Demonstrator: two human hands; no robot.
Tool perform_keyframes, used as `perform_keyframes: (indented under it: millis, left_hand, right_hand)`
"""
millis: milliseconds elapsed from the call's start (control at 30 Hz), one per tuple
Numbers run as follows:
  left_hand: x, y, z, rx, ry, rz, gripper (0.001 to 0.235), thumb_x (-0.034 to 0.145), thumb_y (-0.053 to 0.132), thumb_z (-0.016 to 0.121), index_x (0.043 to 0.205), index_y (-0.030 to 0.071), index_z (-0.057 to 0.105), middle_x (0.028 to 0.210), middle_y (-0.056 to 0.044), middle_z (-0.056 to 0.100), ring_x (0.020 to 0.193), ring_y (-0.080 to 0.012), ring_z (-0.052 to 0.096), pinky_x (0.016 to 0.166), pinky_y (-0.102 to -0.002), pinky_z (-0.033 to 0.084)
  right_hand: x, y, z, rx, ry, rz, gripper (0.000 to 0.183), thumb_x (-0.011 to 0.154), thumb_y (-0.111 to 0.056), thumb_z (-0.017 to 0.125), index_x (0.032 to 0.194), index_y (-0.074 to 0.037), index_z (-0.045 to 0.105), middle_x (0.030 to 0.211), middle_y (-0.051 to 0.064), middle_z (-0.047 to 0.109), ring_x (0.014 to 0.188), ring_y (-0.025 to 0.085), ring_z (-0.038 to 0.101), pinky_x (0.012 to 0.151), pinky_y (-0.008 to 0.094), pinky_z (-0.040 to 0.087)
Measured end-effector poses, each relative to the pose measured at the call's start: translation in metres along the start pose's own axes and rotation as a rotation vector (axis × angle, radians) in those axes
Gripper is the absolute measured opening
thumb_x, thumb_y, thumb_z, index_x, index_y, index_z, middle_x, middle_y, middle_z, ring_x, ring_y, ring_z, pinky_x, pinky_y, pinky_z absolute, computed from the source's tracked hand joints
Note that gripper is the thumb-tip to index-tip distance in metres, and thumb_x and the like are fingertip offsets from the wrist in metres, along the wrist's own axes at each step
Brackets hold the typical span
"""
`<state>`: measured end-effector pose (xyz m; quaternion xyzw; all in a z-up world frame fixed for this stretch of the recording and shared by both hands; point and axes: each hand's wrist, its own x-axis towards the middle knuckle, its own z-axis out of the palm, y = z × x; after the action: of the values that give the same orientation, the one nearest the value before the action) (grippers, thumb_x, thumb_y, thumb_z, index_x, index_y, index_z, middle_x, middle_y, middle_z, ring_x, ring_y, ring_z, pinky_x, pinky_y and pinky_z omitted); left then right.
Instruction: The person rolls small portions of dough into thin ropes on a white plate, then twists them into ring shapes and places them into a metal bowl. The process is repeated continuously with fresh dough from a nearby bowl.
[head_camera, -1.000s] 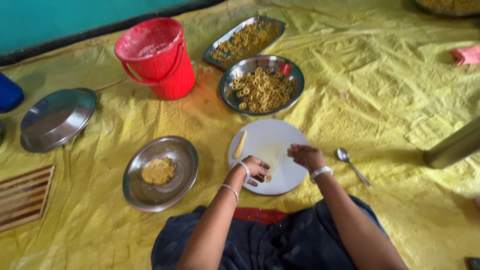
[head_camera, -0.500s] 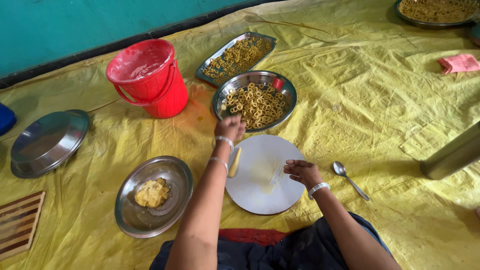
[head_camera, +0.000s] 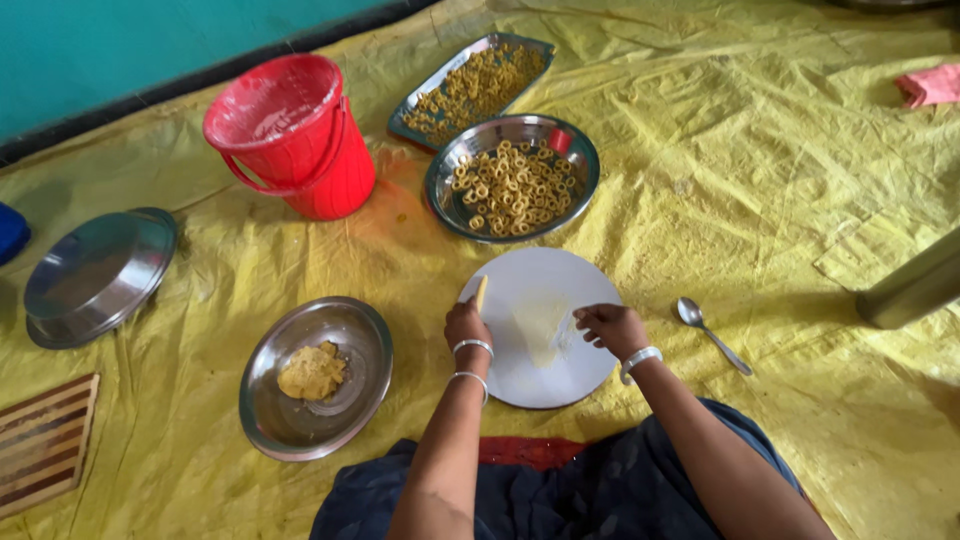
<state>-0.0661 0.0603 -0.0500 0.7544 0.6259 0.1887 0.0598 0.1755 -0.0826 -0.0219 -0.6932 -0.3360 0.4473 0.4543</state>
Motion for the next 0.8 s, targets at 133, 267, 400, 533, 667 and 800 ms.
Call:
perform_keyframes:
  millis: [133, 267, 400, 533, 667, 800]
  left_hand:
    - [-0.004, -0.001, -0.012, -0.29, -0.002, 0.024, 0.064, 0.078, -0.009, 0.067, 0.137, 0.016, 0.064, 0.114, -0.01, 0.073, 0.106, -0.0305, 0.067, 0.094, -0.042, 0.056]
    - [-0.017, 0.012, -0.041, -0.472, -0.006, 0.184, 0.07, 0.073, -0.014, 0.064, 0.134, 0.019, 0.067, 0.11, -0.007, 0.075, 0.105, -0.0273, 0.068, 0.094, -0.04, 0.056]
    - [-0.036, 0.021, -0.055, -0.381, -0.005, 0.431, 0.072, 0.073, -0.015, 0.062, 0.137, 0.017, 0.065, 0.11, -0.012, 0.073, 0.103, -0.0326, 0.066, 0.092, -0.042, 0.054]
    - [-0.043, 0.027, -0.053, -0.299, -0.038, 0.472, 0.075, 0.074, -0.017, 0.059, 0.142, 0.015, 0.062, 0.108, -0.012, 0.073, 0.104, -0.0317, 0.066, 0.094, -0.042, 0.054]
    - [-0.044, 0.018, -0.056, -0.178, -0.056, 0.415, 0.072, 0.081, -0.015, 0.06, 0.147, 0.015, 0.059, 0.118, -0.01, 0.072, 0.114, -0.0288, 0.065, 0.104, -0.041, 0.052]
    - [-0.043, 0.005, -0.07, -0.1, -0.064, 0.386, 0.081, 0.072, 0.004, 0.078, 0.146, -0.003, 0.044, 0.137, -0.024, 0.057, 0.129, -0.0413, 0.05, 0.109, -0.047, 0.041]
  right_hand:
    - [-0.004, -0.005, 0.004, -0.168, -0.076, -0.167, 0.029, 0.089, -0.012, 0.074, 0.117, -0.012, 0.078, 0.091, 0.006, 0.081, 0.073, 0.009, 0.075, 0.064, 0.026, 0.061]
    - [0.013, -0.006, -0.019, 0.059, 0.074, -0.24, 0.032, 0.089, -0.004, 0.067, 0.119, -0.01, 0.076, 0.094, 0.006, 0.081, 0.078, 0.009, 0.077, 0.067, 0.027, 0.061]
    - [0.019, 0.008, -0.036, 0.467, 0.281, 0.024, 0.023, 0.095, -0.002, 0.065, 0.115, -0.006, 0.075, 0.101, 0.004, 0.077, 0.08, 0.016, 0.075, 0.066, 0.03, 0.057]
    - [0.012, -0.005, -0.034, 0.584, 0.217, 0.001, 0.02, 0.095, -0.001, 0.066, 0.112, -0.005, 0.075, 0.101, 0.008, 0.078, 0.083, 0.018, 0.075, 0.069, 0.029, 0.06]
    - [-0.003, -0.033, -0.033, 0.57, 0.21, 0.123, 0.017, 0.095, -0.007, 0.068, 0.11, -0.006, 0.075, 0.099, 0.013, 0.079, 0.082, 0.021, 0.076, 0.071, 0.031, 0.065]
    - [0.0, -0.04, -0.07, 0.591, 0.468, 0.119, 0.023, 0.099, -0.013, 0.06, 0.117, -0.008, 0.073, 0.104, 0.01, 0.079, 0.086, 0.019, 0.078, 0.073, 0.03, 0.061]
